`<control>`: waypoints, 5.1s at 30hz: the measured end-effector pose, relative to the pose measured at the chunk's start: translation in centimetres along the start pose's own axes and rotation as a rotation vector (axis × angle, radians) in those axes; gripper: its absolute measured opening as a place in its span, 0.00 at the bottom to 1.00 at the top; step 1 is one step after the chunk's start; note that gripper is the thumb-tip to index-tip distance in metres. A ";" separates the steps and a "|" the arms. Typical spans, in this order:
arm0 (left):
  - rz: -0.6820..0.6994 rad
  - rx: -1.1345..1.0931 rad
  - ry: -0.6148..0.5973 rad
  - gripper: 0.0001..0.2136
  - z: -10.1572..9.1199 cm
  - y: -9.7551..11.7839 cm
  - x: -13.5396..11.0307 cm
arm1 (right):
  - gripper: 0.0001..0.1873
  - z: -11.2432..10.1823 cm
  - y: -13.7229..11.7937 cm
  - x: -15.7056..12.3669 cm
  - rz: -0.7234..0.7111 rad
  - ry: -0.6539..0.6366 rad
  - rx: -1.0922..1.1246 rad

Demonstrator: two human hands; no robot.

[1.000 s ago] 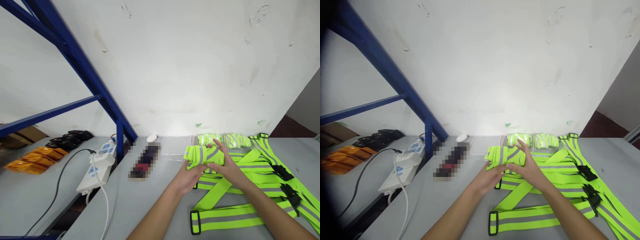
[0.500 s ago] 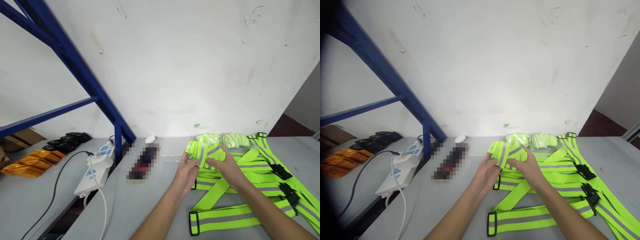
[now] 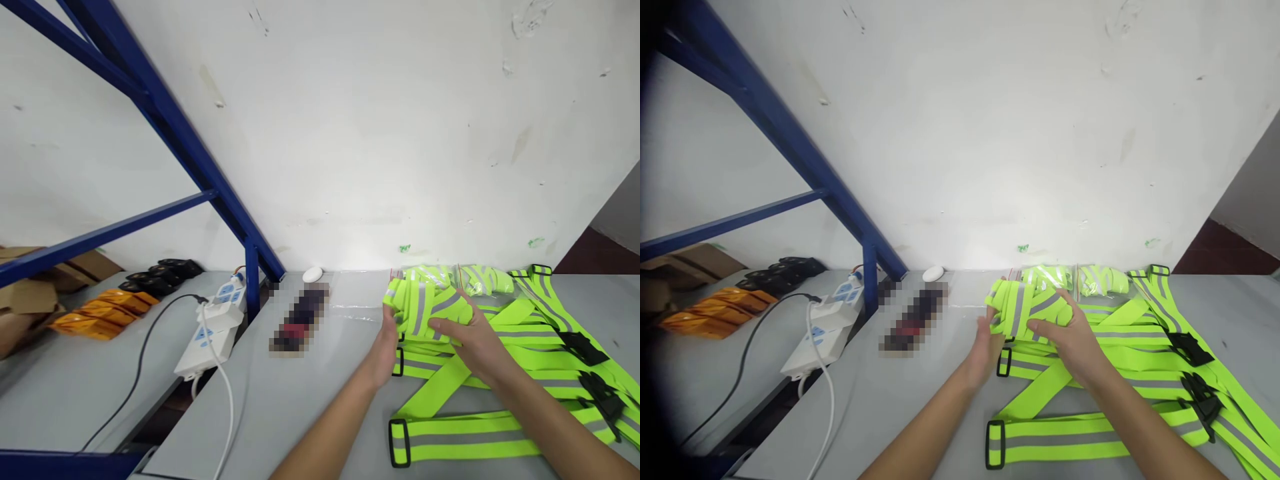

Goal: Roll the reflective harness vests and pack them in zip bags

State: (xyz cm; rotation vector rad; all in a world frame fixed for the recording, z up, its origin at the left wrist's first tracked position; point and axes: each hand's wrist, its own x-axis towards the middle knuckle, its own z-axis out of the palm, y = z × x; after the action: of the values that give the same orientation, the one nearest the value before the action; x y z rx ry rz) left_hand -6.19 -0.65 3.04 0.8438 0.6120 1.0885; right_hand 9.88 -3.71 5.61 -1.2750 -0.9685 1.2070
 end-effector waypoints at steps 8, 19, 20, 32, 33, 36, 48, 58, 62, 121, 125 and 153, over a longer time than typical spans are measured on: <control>0.253 1.124 0.430 0.17 -5.0 -0.3 5.8 | 0.17 -6.1 0.2 1.2 -0.899 0.239 -0.873; 0.016 1.564 0.312 0.09 -5.1 0.6 10.3 | 0.31 -6.1 2.6 1.8 -1.193 -0.025 -1.221; 0.021 1.579 0.307 0.08 -5.0 1.0 10.1 | 0.31 -5.9 2.7 1.8 -1.209 -0.030 -1.228; 0.350 1.563 0.075 0.09 -2.7 0.4 2.5 | 0.22 -4.5 1.4 0.2 -1.480 0.002 -1.164; 0.365 1.548 0.042 0.10 -2.9 -0.3 2.5 | 0.19 -4.2 1.4 -0.1 -1.490 -0.023 -1.173; 0.398 1.516 -0.014 0.12 -3.4 -1.3 2.6 | 0.12 -3.3 1.7 -0.9 -1.502 -0.082 -1.201; 0.702 1.554 0.068 0.13 -3.8 -0.8 2.3 | 0.18 -3.2 3.0 -0.4 -1.370 -0.153 -1.384; 0.697 1.735 -0.067 0.18 -0.6 -0.6 0.4 | 0.16 -2.6 3.3 -0.2 -1.356 -0.080 -1.375; 0.589 1.661 -0.073 0.17 -0.6 -0.3 0.5 | 0.16 -2.2 3.5 -0.6 -1.356 -0.094 -1.312; 0.325 1.361 0.097 0.08 -0.1 -0.4 0.6 | 0.26 -1.7 1.6 -0.9 -0.254 0.373 -0.232; 0.253 0.813 -0.021 0.13 -0.2 -0.3 0.6 | 0.21 -2.0 0.7 -0.6 -0.162 0.241 -0.015; 0.772 1.525 0.014 0.13 1.8 -1.6 -0.8 | 0.17 -0.4 3.6 -1.3 -0.586 0.236 -0.486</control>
State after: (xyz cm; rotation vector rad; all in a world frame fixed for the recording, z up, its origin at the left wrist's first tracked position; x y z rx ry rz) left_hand -4.24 -2.30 2.77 2.5383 1.1841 1.1823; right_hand 9.71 -5.43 2.14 -1.3278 -1.3809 0.3681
